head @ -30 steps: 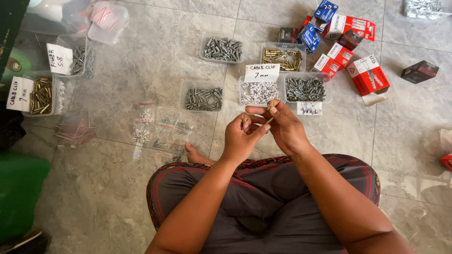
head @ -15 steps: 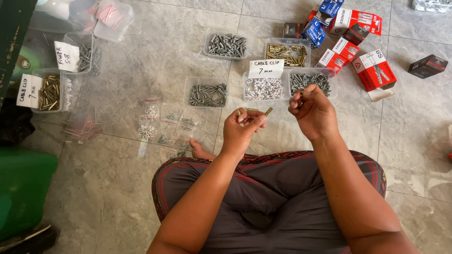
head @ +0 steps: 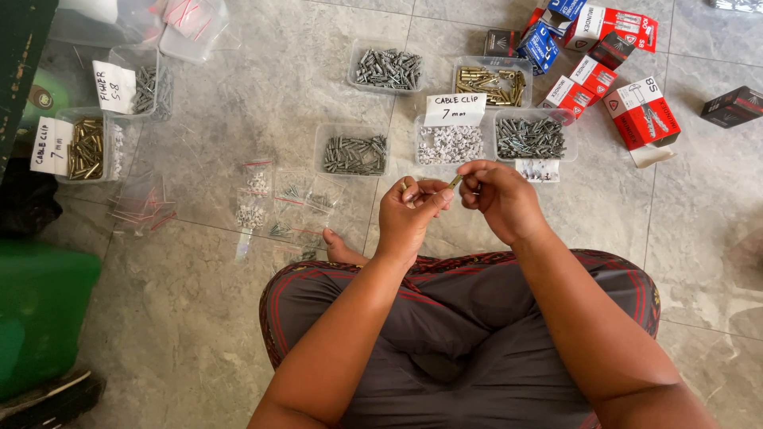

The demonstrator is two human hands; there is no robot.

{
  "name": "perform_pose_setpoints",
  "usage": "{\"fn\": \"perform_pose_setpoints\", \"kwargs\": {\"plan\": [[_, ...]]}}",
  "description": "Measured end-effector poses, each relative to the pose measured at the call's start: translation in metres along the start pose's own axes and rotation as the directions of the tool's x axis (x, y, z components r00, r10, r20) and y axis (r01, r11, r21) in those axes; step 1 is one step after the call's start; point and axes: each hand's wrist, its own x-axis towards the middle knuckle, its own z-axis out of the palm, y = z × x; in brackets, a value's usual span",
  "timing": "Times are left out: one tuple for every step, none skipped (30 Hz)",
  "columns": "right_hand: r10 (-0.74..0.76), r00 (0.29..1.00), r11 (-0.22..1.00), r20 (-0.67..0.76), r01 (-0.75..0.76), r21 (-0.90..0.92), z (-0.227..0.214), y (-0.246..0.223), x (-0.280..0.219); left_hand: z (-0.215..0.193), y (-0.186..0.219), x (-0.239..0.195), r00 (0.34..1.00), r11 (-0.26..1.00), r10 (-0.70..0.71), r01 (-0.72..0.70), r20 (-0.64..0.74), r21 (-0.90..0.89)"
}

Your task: Assembling or inspecting small brass hardware components and cable clips while sitting on the floor.

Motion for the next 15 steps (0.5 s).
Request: {"fn": "perform_pose_setpoints", "kwargs": {"plan": [[0.002,1.000,1.000,0.001,-0.002,0.000,0.001,0.007,-0.002,0.001,0.002,-0.001,1.000,1.000,0.000,0.000,-0.002,0.000],[-0.045,0.999,0.996,0.023,0.047,-0.070,0.002,0.013,-0.003,0.001,0.004,-0.001,1.000,1.000,-0.003,0.002,-0.010,-0.009],[-0.091,0.995,0.986,0.049,0.097,-0.138,0.004,0.019,-0.005,0.002,0.006,-0.001,1.000,1.000,-0.005,0.004,-0.019,-0.018],[-0.090,0.995,0.986,0.050,0.096,-0.138,0.008,0.018,-0.006,0.001,0.005,0.000,1.000,1.000,-0.004,0.003,-0.020,-0.018],[-0.140,0.989,0.975,0.053,0.147,-0.164,0.011,0.017,-0.007,0.000,0.004,0.000,1.000,1.000,-0.016,0.015,-0.024,-0.023],[-0.189,0.980,0.962,0.054,0.196,-0.189,0.015,0.017,-0.010,-0.001,0.003,0.001,0.999,0.999,-0.030,0.029,-0.027,-0.028],[-0.188,0.981,0.963,0.054,0.195,-0.188,0.012,0.019,-0.008,-0.001,0.003,0.000,0.999,0.999,-0.031,0.030,-0.029,-0.028],[-0.225,0.972,0.952,0.061,0.233,-0.198,0.009,0.022,-0.007,0.000,0.003,0.000,0.999,0.999,-0.031,0.030,-0.024,-0.032],[-0.263,0.962,0.940,0.068,0.271,-0.208,0.007,0.024,-0.006,0.000,0.002,0.000,0.999,0.999,-0.031,0.031,-0.020,-0.037],[-0.264,0.962,0.939,0.068,0.272,-0.208,0.008,0.023,-0.006,0.000,0.002,0.000,0.999,0.999,-0.031,0.030,-0.019,-0.037],[-0.285,0.956,0.936,0.073,0.294,-0.196,0.010,0.022,-0.006,-0.001,0.001,0.001,0.999,0.999,-0.033,0.032,-0.015,-0.037],[-0.305,0.949,0.932,0.078,0.314,-0.184,0.012,0.022,-0.007,-0.002,0.000,0.002,0.999,0.999,-0.036,0.036,-0.011,-0.037],[-0.304,0.949,0.932,0.077,0.313,-0.184,0.012,0.022,-0.007,-0.001,0.000,0.001,0.999,0.999,-0.037,0.036,-0.011,-0.037],[-0.303,0.950,0.935,0.076,0.311,-0.172,0.013,0.023,-0.008,0.000,0.001,0.000,0.999,0.999,-0.037,0.037,-0.009,-0.032],[-0.301,0.951,0.937,0.074,0.309,-0.160,0.013,0.023,-0.008,0.001,0.002,0.000,0.999,0.999,-0.037,0.037,-0.007,-0.026]]}}
